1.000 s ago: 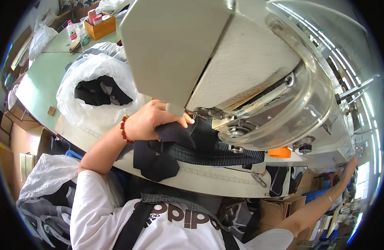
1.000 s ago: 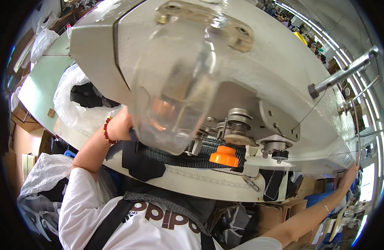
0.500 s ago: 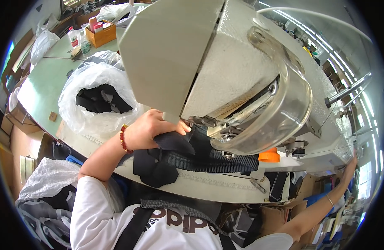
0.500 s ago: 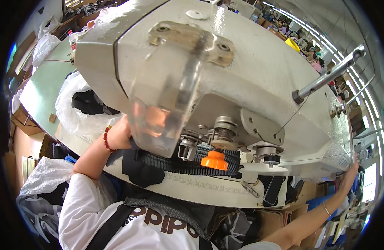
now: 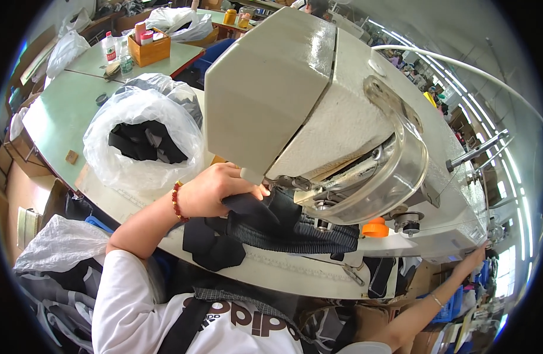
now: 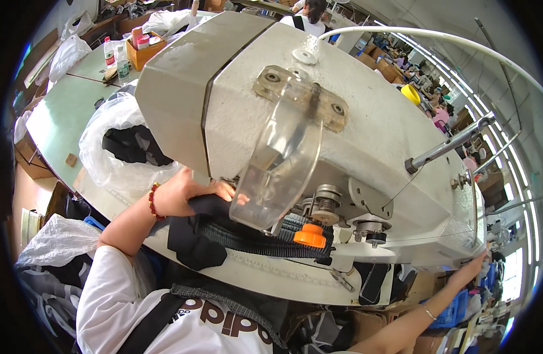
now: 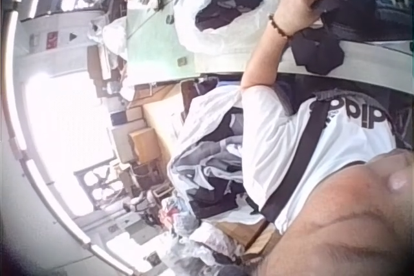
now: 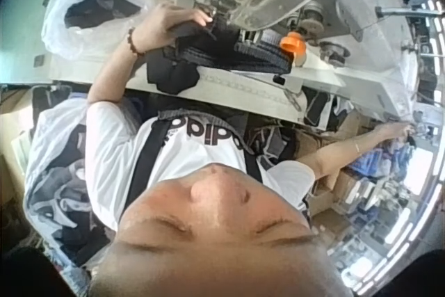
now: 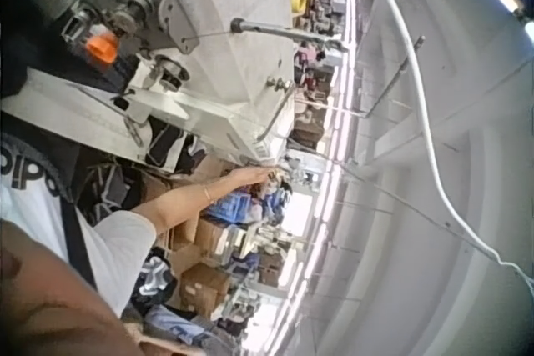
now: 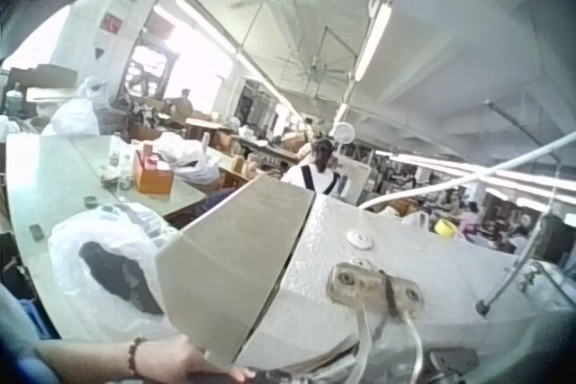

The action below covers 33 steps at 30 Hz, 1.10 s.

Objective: Sewing the upper parts of a black shoe using an industrial sewing machine.

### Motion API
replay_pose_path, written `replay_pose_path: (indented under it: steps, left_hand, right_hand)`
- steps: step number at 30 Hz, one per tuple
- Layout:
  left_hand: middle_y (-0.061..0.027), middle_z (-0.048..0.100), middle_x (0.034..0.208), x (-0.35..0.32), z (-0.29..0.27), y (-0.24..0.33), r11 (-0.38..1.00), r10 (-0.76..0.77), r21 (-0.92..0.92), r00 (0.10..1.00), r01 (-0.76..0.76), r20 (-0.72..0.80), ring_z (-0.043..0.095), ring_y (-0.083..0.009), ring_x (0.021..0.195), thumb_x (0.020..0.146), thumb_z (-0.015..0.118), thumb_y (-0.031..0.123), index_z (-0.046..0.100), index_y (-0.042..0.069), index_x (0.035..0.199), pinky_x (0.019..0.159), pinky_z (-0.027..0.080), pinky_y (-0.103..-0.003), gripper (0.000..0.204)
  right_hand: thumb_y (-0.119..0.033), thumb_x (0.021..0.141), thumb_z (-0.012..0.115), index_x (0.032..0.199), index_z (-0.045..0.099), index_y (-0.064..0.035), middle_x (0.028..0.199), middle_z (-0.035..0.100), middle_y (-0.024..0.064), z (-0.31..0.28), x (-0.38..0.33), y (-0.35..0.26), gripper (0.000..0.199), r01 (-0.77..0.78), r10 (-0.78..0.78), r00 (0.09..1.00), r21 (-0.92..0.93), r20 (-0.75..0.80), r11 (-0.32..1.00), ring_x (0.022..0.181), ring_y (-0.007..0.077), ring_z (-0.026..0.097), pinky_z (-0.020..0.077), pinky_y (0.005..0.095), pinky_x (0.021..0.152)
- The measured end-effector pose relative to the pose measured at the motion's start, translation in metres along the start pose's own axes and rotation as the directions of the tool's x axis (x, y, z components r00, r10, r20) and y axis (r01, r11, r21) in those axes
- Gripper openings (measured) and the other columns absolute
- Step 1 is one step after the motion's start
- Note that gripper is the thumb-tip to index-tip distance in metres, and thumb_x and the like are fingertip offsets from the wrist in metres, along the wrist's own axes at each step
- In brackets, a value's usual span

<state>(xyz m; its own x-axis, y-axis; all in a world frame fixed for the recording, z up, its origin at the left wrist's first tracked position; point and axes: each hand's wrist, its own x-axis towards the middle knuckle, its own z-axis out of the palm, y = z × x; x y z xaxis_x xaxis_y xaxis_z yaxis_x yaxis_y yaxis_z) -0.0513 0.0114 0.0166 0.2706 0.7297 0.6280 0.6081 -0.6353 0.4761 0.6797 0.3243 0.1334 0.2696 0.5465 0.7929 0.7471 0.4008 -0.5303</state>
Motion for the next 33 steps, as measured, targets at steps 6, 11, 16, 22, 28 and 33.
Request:
replay_pose_path:
  steps: [6,11,16,22,28,33]
  left_hand:
    - [-0.0084,0.077,0.123,-0.004,-0.002,-0.011,0.993,0.07,-0.092,0.997,-0.069,0.018,0.071,-0.0335,0.111,0.056,0.074,0.003,0.077,0.008,0.112,0.099,0.051,-0.042,0.057]
    - [-0.0107,0.079,0.116,-0.001,0.003,-0.012,0.972,0.064,-0.217,0.993,-0.085,-0.102,0.072,-0.032,0.112,0.065,0.076,-0.004,0.08,0.008,0.111,0.098,0.054,-0.041,0.048]
    - [-0.0127,0.08,0.111,-0.003,0.009,-0.002,0.971,-0.034,-0.238,0.974,-0.021,-0.225,0.076,-0.0274,0.106,0.087,0.076,-0.008,0.08,0.003,0.111,0.094,0.058,-0.037,0.027]
    - [-0.0101,0.079,0.11,-0.006,0.022,-0.003,0.832,-0.252,-0.55,0.934,0.075,-0.255,0.075,-0.0221,0.107,0.096,0.073,-0.004,0.072,-0.002,0.113,0.095,0.058,-0.035,0.017]
    - [-0.0119,0.075,0.111,-0.011,0.021,-0.018,0.829,-0.183,-0.559,0.95,0.01,-0.254,0.075,-0.0262,0.108,0.097,0.07,-0.005,0.062,0.0,0.124,0.093,0.058,-0.038,0.029]
    - [-0.0134,0.077,0.114,-0.012,0.018,-0.018,0.683,-0.298,-0.726,0.938,0.082,-0.174,0.074,-0.0263,0.112,0.096,0.072,-0.004,0.068,-0.001,0.117,0.094,0.059,-0.039,0.021]
  right_hand:
    - [-0.03,0.113,0.051,0.144,0.054,0.0083,0.147,0.057,0.0219,0.013,-0.113,-0.141,0.049,0.276,-0.25,0.897,0.021,-0.364,0.961,0.127,0.0299,0.061,0.0492,0.0389,0.108]
    - [-0.033,0.099,0.07,0.131,0.062,0.0017,0.135,0.063,0.0195,0.063,-0.315,-0.316,0.048,0.742,-0.946,0.288,0.589,0.15,0.319,0.121,0.0365,0.064,0.0491,0.0502,0.109]
    - [-0.028,0.091,0.075,0.126,0.064,-0.0005,0.143,0.062,0.0227,0.131,-0.376,-0.386,0.045,0.806,-0.857,0.278,0.381,0.433,0.453,0.13,0.034,0.063,0.0439,0.0497,0.114]
    - [-0.013,0.09,0.071,0.097,0.073,-0.0066,0.135,0.072,0.0165,0.14,-0.361,-0.388,0.01,0.841,-0.894,0.317,0.342,0.316,0.418,0.119,0.0264,0.071,0.047,0.0384,0.103]
    - [-0.011,0.085,0.076,0.089,0.074,-0.005,0.129,0.075,0.0132,0.14,-0.353,-0.387,0.008,0.827,-0.887,0.267,0.382,0.377,0.412,0.111,0.0243,0.074,0.0507,0.0395,0.098]
    - [-0.01,0.085,0.077,0.087,0.072,-0.0053,0.126,0.076,0.0125,0.143,-0.347,-0.39,0.007,0.801,-0.889,0.306,0.412,0.342,0.435,0.105,0.023,0.075,0.0523,0.0377,0.095]
